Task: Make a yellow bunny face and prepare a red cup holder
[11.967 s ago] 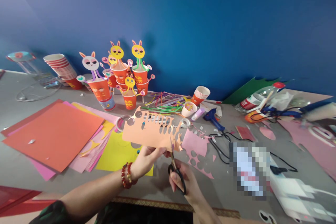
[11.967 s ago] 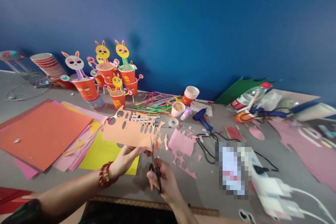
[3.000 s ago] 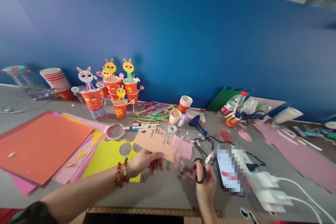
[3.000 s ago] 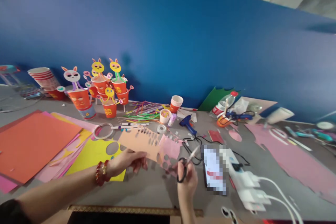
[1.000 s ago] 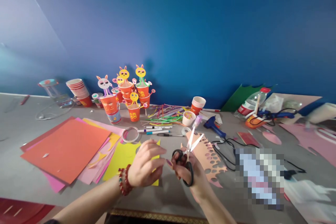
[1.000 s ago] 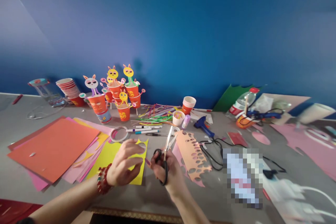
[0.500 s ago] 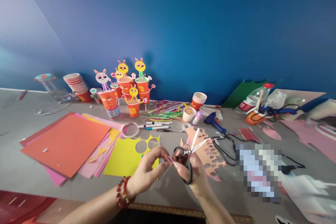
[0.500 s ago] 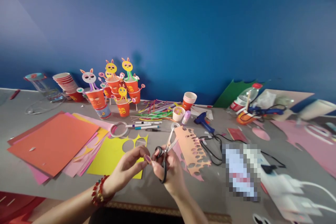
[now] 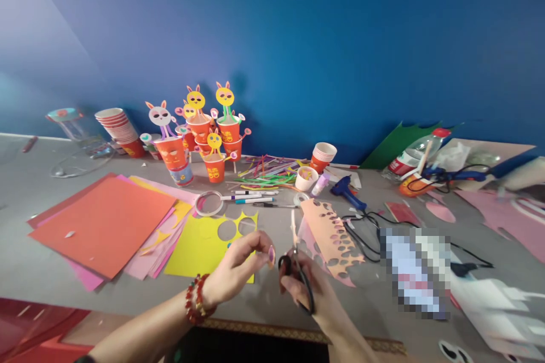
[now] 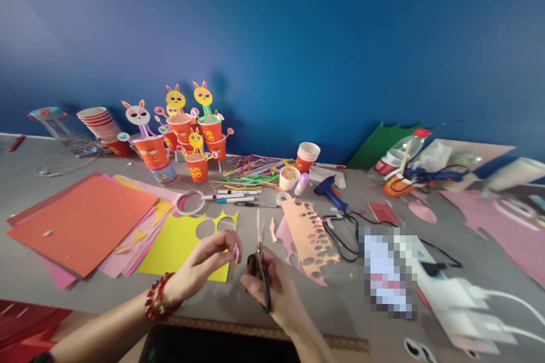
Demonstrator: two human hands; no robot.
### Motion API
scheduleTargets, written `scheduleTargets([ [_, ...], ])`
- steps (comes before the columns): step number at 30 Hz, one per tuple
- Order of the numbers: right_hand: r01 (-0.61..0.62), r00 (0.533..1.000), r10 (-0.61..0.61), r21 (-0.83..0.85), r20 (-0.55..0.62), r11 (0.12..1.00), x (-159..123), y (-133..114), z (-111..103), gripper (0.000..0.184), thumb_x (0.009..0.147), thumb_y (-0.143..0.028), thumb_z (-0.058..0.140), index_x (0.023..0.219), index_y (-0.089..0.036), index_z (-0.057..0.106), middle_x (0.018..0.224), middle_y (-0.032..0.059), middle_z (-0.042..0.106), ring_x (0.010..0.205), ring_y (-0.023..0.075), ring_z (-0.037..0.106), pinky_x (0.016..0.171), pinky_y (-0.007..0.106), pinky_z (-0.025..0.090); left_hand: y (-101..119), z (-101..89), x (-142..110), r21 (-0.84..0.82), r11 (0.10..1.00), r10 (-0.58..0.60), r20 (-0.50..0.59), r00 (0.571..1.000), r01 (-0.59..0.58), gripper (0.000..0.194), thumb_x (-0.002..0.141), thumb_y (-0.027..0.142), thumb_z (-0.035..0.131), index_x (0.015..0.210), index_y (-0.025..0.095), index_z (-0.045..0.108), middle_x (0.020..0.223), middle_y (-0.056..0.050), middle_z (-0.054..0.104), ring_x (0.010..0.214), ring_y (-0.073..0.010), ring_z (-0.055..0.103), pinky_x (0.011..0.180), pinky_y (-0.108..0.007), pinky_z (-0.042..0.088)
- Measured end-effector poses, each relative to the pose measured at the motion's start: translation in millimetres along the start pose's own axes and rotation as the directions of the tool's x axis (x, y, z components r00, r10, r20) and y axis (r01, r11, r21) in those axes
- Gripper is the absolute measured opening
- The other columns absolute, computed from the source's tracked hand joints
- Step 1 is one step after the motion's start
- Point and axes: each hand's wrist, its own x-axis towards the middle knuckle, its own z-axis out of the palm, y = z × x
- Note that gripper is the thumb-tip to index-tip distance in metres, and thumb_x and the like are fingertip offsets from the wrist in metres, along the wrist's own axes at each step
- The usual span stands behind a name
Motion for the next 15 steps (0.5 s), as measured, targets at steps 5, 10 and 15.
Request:
scheduleTargets([
  [5, -0.081, 0.972, 0.080, -0.005, 0.220, 0.997, -15, 15, -12, 0.055, 0.077, -0.071, 0.065, 0.081, -0.019, 0.051, 0.055, -0.0025, 0.057, 0.046, 0.0088, 0.043, 0.047, 0.022, 0.030, 7, -10.5, 4, 0.110, 0.993, -0.045, 0.133, 0.990, 0.030, 0.011, 0.091, 0.020, 0.055, 0.082, 0.015, 0.058, 0.082, -0.004, 0.064, 0.076, -0.0155, 0.057, 0.074, -0.026, 0.044],
  [10, -0.203, 0.950, 0.200, -0.015, 0.238, 0.979, -22, 8, -11, 0.062, 0.067, -0.076, 0.070, 0.073, -0.020, 0.047, 0.054, -0.0052, 0.051, 0.041, 0.0061, 0.043, 0.043, 0.019, 0.029, 5, -11.3, 7, 0.085, 0.995, -0.075, 0.201, 0.977, 0.059, 0.011, 0.090, 0.019, 0.056, 0.082, 0.014, 0.062, 0.082, -0.005, 0.067, 0.076, -0.0153, 0.060, 0.073, -0.025, 0.046],
  [15, -0.224, 0.947, 0.219, -0.008, 0.233, 0.975, -25, 14, -14, 0.060, 0.068, -0.074, 0.071, 0.071, -0.021, 0.043, 0.048, -0.0080, 0.048, 0.036, 0.0040, 0.038, 0.040, 0.018, 0.027, 6, -10.5, 11, 0.079, 0.995, -0.070, 0.244, 0.967, 0.053, 0.011, 0.089, 0.020, 0.058, 0.081, 0.014, 0.063, 0.080, -0.006, 0.068, 0.074, -0.0151, 0.061, 0.071, -0.024, 0.046],
])
